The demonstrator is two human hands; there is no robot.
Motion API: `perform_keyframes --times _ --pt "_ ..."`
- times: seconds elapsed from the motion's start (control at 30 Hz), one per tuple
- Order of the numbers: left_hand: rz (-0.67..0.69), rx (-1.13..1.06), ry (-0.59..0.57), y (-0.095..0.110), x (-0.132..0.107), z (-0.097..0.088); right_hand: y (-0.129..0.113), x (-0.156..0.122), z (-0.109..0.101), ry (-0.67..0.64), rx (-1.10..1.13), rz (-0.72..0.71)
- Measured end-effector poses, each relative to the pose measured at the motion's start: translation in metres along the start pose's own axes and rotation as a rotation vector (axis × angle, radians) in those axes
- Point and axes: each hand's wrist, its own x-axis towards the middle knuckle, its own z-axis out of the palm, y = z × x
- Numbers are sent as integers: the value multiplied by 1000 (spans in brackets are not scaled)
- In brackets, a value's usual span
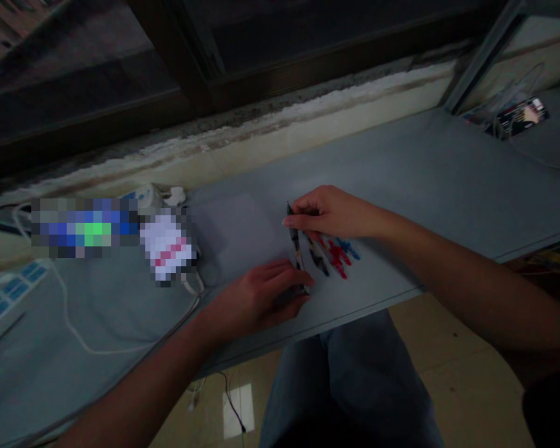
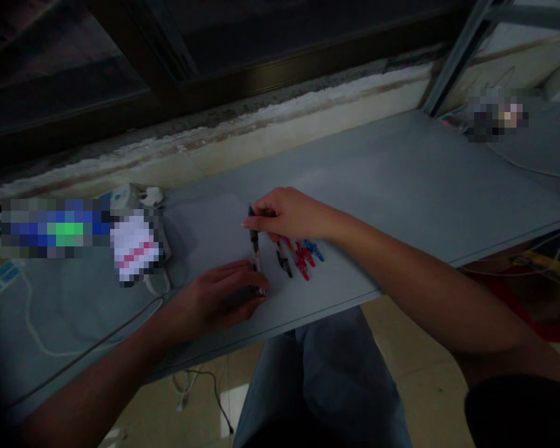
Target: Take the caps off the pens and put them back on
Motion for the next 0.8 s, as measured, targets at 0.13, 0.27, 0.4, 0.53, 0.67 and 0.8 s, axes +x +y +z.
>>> perform_keyframes --times 0.13,0.27,0.4,0.53,0.67,0.8 --pt "-28 -30 -7 -1 0 -1 -2 -1 -2 -7 -4 -11" --pt "-34 -28 -13 0 0 -2 -3 -2 -3 -13 -21 -11" --pt "-31 -41 3 0 1 -2 -2 -1 -4 -18 -24 -5" --pt "-51 -55 2 -2 1 -2 -1 -1 -4 -27 -42 -8" --pt "-69 -52 -6 -4 1 -2 -1 -1 -4 -52 -51 6" --pt "-82 -63 -12 -3 0 -2 -2 -2 -4 -50 -67 0"
